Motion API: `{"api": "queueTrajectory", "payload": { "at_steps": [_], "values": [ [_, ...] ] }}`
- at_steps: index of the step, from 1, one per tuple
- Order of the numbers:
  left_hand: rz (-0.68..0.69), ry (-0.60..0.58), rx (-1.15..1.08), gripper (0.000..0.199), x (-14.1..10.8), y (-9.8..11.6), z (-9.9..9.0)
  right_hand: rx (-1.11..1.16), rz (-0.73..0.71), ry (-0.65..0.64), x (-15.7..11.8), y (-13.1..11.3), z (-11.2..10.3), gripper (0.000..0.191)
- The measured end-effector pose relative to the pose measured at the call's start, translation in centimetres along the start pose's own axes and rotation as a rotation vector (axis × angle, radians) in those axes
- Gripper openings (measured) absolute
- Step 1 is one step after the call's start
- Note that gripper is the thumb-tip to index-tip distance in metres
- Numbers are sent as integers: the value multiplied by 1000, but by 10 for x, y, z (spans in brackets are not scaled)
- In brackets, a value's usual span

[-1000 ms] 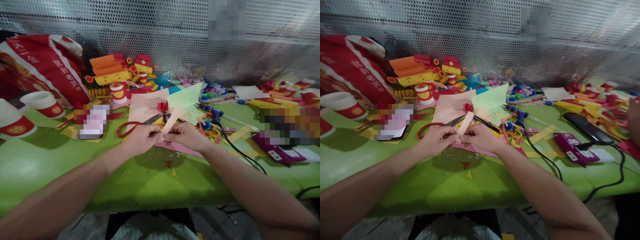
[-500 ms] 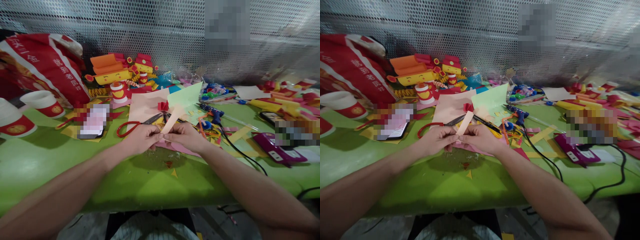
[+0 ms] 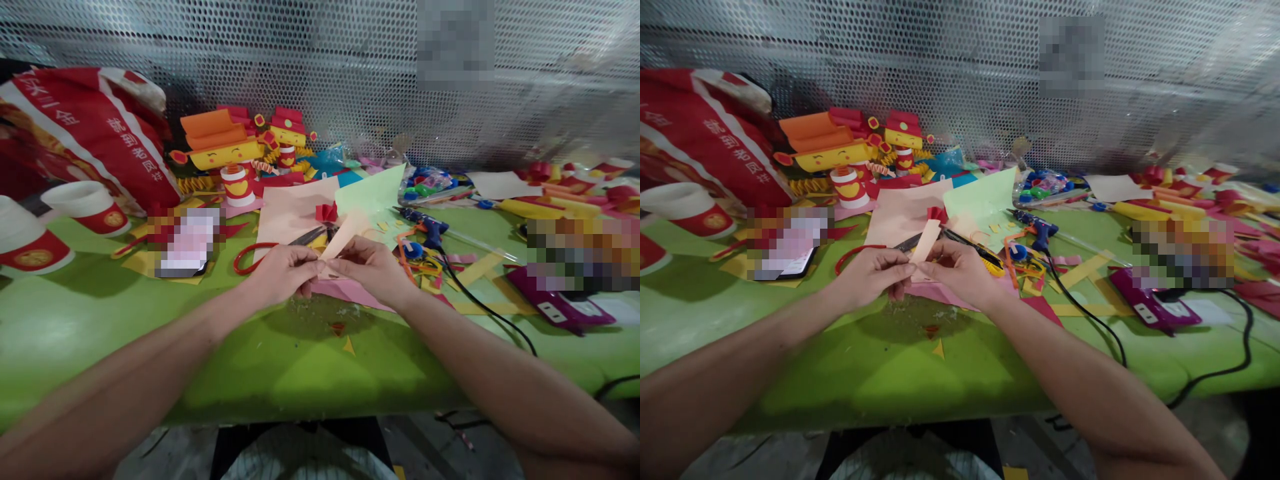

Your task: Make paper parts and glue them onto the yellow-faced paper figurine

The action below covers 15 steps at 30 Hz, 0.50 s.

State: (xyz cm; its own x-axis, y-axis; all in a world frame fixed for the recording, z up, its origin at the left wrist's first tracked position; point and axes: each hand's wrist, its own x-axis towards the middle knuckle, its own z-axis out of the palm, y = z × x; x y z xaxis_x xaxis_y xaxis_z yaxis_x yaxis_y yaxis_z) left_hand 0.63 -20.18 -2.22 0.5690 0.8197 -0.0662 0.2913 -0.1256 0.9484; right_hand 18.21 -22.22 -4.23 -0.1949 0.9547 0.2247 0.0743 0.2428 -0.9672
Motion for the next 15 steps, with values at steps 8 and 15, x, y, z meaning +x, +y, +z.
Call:
{"api": "queueTrajectory", "payload": {
  "at_steps": [8, 15],
  "values": [
    [-92, 22, -126, 16, 2, -2, 2, -518, -409, 57, -3, 0, -5, 13],
    [-146, 21, -334, 19, 4, 1, 6, -753, -577, -1, -4, -1, -11, 21]
  ]
}}
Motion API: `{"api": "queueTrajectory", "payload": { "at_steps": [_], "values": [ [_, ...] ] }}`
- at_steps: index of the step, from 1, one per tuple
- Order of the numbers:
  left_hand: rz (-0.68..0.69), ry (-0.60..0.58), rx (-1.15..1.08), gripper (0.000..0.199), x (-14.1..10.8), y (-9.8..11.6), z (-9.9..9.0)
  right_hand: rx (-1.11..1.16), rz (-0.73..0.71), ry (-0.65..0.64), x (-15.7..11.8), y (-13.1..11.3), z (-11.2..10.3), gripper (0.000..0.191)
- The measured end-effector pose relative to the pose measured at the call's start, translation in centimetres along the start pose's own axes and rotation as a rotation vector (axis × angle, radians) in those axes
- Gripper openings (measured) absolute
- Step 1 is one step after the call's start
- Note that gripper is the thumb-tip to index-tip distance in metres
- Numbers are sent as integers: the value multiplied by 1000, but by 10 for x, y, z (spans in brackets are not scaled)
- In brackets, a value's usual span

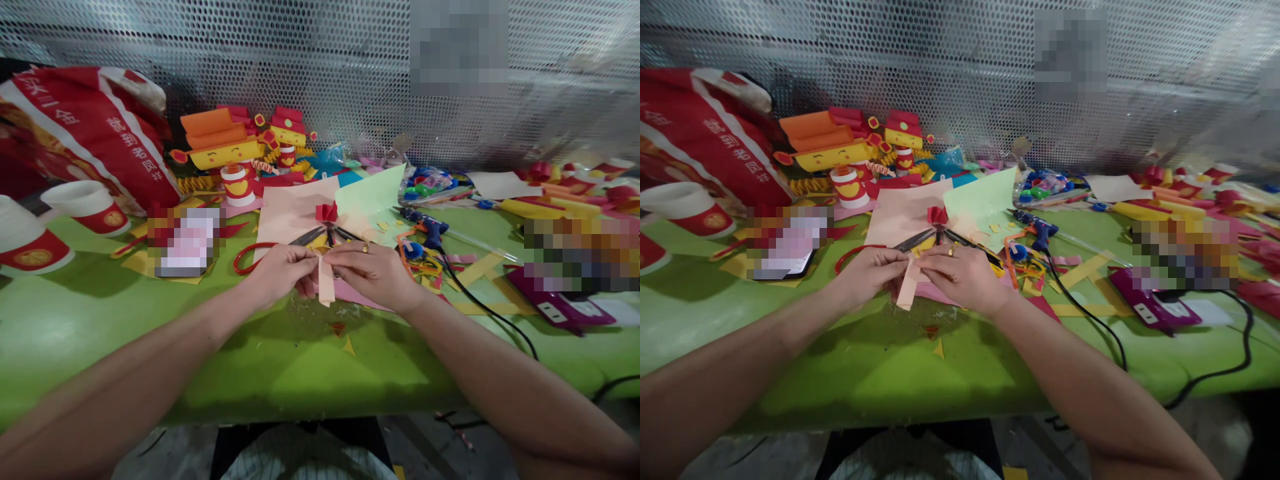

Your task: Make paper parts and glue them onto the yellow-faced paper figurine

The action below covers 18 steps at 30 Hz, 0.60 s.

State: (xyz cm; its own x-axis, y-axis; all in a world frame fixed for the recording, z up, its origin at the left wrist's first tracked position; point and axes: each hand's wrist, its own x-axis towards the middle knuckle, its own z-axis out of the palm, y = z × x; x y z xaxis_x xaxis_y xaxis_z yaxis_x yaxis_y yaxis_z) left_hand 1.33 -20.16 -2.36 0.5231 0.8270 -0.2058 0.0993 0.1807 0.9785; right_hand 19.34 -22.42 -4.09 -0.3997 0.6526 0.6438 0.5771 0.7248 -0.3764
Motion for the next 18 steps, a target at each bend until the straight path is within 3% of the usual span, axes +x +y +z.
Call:
{"api": "queueTrajectory", "payload": {
  "at_steps": [10, 18],
  "values": [
    [-13, -3, -89, 18, -1, -2, -1, -93, -84, -85, -1, 3, -4, 26],
    [11, -26, -29, 32, -2, -2, -2, -213, -157, -116, -1, 2, -4, 30]
  ]
}}
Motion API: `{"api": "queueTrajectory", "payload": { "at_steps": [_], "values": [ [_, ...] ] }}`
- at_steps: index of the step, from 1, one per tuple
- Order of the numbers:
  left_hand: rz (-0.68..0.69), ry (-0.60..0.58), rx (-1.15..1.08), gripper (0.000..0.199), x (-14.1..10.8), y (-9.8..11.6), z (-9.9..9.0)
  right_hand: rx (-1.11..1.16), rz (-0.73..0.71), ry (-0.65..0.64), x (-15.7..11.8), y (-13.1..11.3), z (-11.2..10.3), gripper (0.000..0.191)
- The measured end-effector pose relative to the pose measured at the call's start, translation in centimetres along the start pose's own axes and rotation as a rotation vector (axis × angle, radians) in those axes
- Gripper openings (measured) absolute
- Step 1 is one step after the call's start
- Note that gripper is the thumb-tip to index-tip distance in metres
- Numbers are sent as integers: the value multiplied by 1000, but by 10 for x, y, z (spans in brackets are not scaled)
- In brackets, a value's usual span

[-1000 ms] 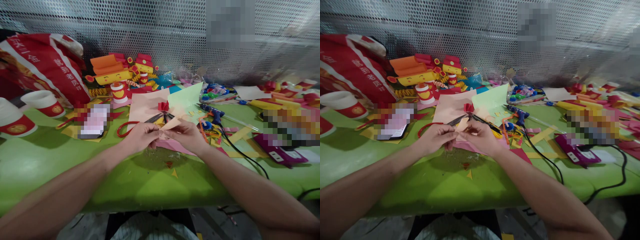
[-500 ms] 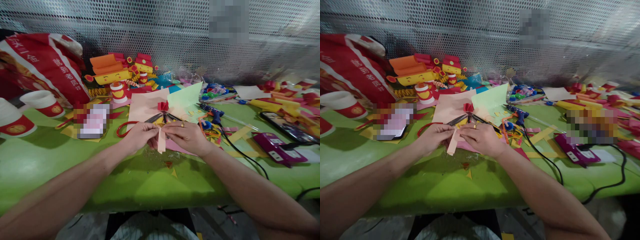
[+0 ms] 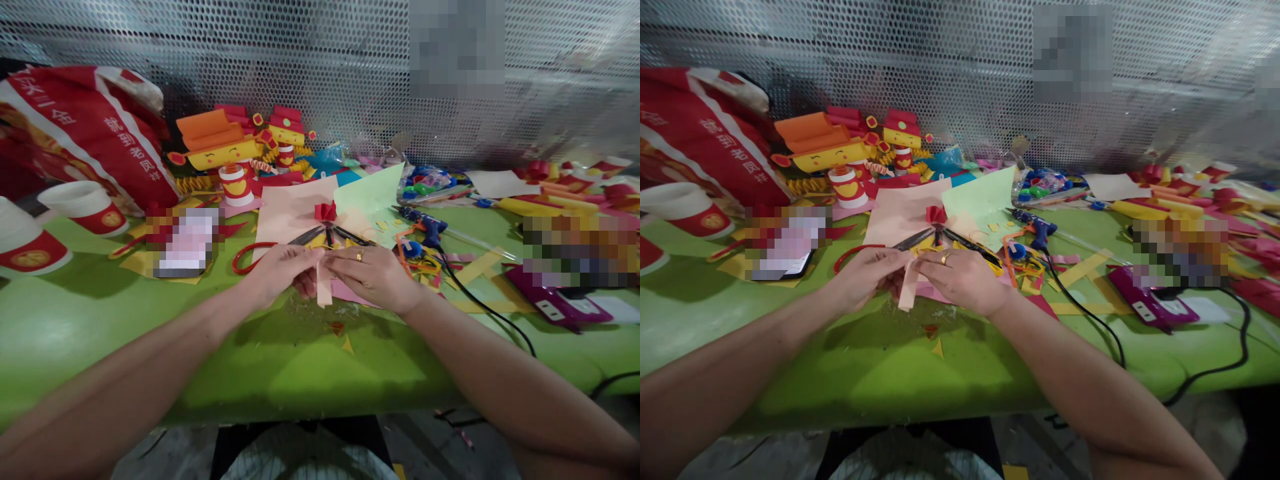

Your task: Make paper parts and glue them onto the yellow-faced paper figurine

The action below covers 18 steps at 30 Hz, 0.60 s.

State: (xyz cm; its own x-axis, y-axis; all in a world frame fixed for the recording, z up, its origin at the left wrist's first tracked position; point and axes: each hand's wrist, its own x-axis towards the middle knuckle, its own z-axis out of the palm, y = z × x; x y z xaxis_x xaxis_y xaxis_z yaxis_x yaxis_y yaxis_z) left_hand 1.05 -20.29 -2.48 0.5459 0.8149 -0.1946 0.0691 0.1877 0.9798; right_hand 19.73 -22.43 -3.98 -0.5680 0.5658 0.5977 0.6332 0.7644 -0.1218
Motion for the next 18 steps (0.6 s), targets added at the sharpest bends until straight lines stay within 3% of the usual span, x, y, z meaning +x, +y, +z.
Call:
{"api": "queueTrajectory", "payload": {
  "at_steps": [4, 7, 12, 15, 18],
  "values": [
    [22, 7, 77, 29, 3, -3, -2, 7, 30, -14, 0, -1, -1, 28],
    [46, -25, 174, 22, 3, -2, -5, 142, 98, 30, 0, -3, -2, 24],
    [149, -37, 515, 25, -3, 5, -4, 405, 374, 57, 4, -8, -1, 20],
    [218, 12, 670, 21, -7, 8, 0, 352, 450, -20, 5, -9, 1, 29],
    [280, 64, 754, 15, -6, 6, 2, 196, 395, -119, 4, -8, 4, 38]
  ]
}}
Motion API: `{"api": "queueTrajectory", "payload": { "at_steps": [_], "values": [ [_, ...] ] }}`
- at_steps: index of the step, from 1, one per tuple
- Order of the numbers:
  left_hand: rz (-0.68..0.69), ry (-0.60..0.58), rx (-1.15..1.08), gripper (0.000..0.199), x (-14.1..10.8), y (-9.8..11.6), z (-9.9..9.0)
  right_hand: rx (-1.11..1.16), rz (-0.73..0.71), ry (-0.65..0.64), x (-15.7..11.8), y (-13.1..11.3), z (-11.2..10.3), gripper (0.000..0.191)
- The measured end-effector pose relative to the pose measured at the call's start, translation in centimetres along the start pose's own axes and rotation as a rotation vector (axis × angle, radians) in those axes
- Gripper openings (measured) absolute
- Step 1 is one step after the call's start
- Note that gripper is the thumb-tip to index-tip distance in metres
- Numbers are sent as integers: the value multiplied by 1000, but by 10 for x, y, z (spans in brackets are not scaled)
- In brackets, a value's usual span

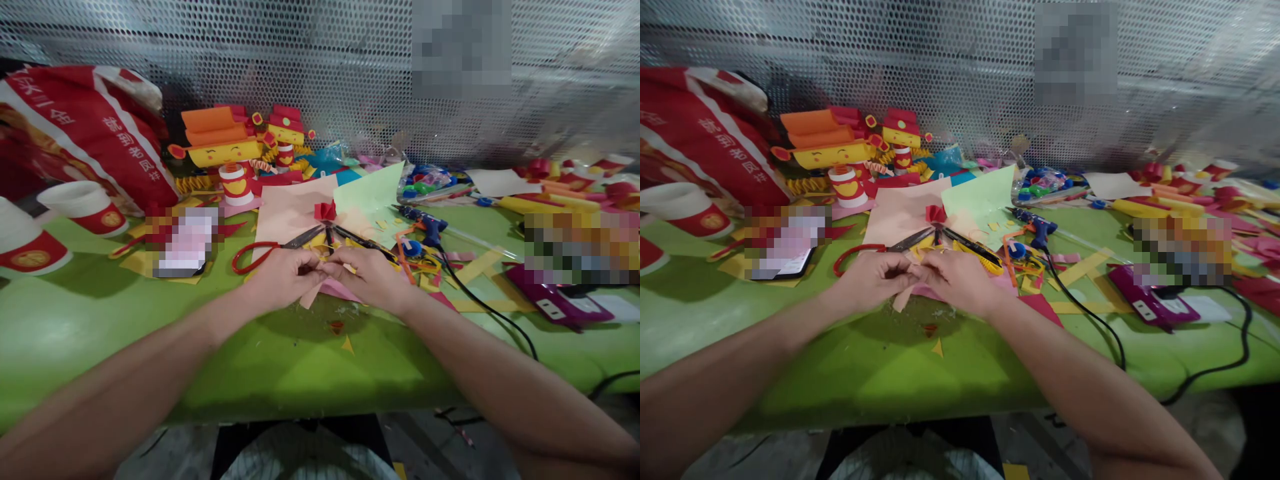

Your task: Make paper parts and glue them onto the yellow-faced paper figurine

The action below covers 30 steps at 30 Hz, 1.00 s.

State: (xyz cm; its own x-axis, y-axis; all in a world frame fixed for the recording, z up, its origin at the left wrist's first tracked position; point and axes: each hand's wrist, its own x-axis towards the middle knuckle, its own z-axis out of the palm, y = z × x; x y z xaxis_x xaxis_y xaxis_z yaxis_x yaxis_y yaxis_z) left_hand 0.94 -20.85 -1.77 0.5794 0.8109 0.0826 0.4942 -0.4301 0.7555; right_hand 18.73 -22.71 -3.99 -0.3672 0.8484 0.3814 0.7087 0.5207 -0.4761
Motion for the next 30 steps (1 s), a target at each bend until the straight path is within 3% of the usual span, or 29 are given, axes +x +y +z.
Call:
{"api": "queueTrajectory", "payload": {
  "at_steps": [6, 12, 16, 30],
  "values": [
    [56, 1, 78, 15, 1, -5, 4, -213, -142, -38, -2, 2, 3, 44],
    [46, -70, 47, 21, 2, -7, 1, -138, -219, -45, -2, -1, 0, 38],
    [60, -149, -28, 15, 3, -7, -2, -41, -201, -36, -1, -2, 0, 34],
    [46, -138, -41, 9, 2, -10, 0, 79, -86, -13, 0, -3, 4, 30]
  ]
}}
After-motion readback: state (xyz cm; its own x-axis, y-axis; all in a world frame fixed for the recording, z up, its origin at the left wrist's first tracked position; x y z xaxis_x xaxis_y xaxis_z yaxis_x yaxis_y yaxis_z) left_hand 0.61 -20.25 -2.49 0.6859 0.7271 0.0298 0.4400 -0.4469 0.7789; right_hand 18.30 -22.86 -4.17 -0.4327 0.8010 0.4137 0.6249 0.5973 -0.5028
